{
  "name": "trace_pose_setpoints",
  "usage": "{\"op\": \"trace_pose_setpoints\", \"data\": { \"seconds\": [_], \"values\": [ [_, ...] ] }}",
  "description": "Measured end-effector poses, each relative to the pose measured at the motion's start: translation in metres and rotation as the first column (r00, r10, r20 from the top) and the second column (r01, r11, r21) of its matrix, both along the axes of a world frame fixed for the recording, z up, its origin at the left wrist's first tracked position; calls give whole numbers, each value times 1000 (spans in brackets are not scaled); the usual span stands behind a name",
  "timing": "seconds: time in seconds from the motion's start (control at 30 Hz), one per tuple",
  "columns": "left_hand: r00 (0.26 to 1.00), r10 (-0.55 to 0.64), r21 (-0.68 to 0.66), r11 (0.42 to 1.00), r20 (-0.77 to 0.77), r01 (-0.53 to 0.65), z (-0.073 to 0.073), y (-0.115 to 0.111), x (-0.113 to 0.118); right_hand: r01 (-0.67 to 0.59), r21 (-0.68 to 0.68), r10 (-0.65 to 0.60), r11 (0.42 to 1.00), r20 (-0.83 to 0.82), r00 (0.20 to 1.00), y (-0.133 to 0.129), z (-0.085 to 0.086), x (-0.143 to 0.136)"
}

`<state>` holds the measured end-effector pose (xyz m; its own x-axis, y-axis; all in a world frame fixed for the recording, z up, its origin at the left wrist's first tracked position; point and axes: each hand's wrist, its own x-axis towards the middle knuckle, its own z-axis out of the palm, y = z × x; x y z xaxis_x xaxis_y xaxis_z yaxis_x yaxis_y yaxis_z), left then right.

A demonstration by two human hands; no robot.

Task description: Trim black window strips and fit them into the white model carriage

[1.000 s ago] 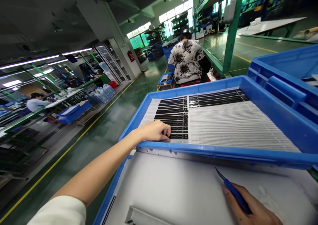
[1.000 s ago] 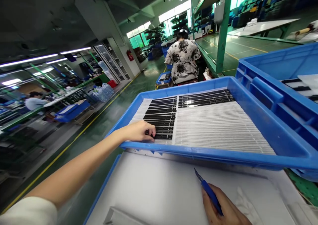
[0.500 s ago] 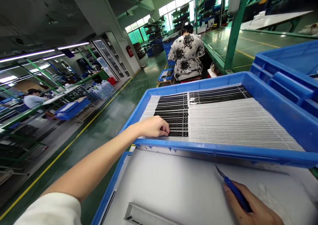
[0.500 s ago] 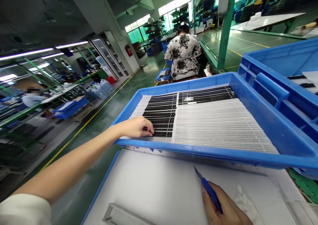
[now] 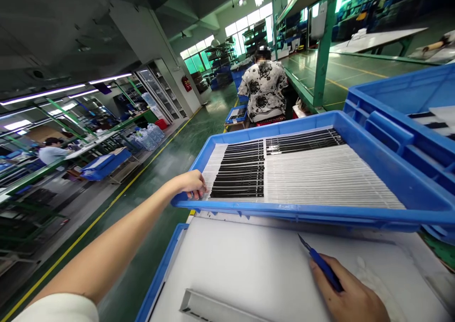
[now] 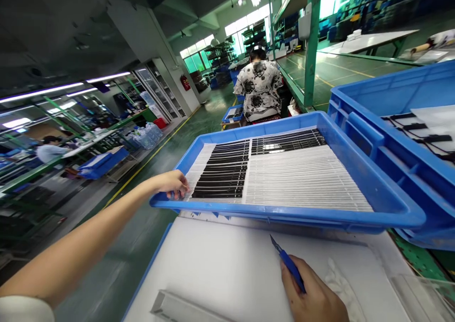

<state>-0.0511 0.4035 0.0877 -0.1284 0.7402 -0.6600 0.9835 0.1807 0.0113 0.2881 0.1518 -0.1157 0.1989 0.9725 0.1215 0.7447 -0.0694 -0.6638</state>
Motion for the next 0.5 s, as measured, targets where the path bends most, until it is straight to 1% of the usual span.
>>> {"op": "trace_pose_setpoints", "data": {
  "seconds": [0.1, 0.3, 0.5],
  "values": [
    [999, 30, -14, 999, 28, -30, -1, -4, 5, 3, 5, -3, 1000, -25, 1000, 1, 2, -1],
    [997, 41, -29, 999, 64, -40, 2, -15, 9, 14, 25, -12, 1000, -64, 998, 2, 7, -4],
    [991, 47, -7, 999, 127, -46, -1, -21, 10, 8, 14, -7, 1000, -75, 997, 1, 10, -2]
  ]
}}
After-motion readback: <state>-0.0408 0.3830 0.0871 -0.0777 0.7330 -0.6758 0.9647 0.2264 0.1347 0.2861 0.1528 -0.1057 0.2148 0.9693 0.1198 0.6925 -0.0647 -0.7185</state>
